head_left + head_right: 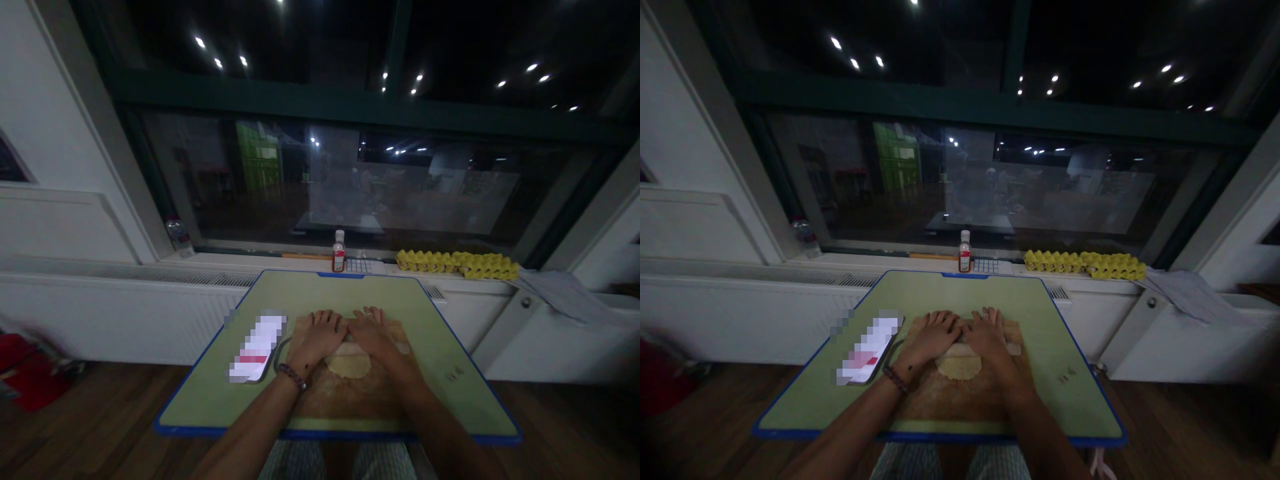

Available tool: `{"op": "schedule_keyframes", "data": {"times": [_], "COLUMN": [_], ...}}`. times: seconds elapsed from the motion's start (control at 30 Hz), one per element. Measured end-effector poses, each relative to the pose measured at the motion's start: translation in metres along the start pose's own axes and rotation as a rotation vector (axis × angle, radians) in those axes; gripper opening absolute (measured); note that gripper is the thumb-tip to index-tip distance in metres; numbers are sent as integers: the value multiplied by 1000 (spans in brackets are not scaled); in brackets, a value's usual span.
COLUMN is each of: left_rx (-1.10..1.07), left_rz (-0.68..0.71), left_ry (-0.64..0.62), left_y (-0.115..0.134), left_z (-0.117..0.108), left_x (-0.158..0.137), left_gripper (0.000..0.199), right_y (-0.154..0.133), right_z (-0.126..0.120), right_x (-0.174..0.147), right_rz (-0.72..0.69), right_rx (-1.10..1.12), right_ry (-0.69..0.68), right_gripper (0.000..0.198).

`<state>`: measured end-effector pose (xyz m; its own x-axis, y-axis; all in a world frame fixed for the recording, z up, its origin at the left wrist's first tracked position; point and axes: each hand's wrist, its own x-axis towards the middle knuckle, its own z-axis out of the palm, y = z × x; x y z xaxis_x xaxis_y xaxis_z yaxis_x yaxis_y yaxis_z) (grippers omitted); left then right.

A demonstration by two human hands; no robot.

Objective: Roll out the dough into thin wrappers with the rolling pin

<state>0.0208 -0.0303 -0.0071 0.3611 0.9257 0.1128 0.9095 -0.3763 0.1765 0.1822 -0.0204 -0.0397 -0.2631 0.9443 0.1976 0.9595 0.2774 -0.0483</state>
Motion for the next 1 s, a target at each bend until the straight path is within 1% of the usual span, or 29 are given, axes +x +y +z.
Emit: {"op": "schedule_keyframes", "data": {"times": [0.13,0.27,0.43,0.57,0.67,0.73,0.83,0.93,1.0], "left_rx": [19,1,1,7,4,12,29,47,55], "left_rz": [18,36,38,53,77,99,113,88,64], "left_ry": [57,51,54,136,187,190,158,110,97], "left_y": [6,11,16,21,22,22,19,15,13], "left_z": [-1,-2,0,9,11,8,2,1,4], "left_x": [-12,-20,-31,-47,-56,-54,-42,-27,-23], "left_gripper": [36,36,42,44,44,44,44,45,45], "right_y": [-7,-13,-22,-29,-33,-34,-32,-29,-27], "right_z": [-9,-18,-30,-33,-32,-34,-38,-42,-41], "right_x": [-13,-24,-39,-55,-63,-63,-56,-46,-42], "right_rz": [25,33,84,103,136,149,150,127,112], "right_rx": [10,11,-13,20,24,27,29,11,2], "right_ry": [18,19,41,73,102,94,50,6,-2], "right_gripper": [34,38,43,44,46,46,44,43,43]}}
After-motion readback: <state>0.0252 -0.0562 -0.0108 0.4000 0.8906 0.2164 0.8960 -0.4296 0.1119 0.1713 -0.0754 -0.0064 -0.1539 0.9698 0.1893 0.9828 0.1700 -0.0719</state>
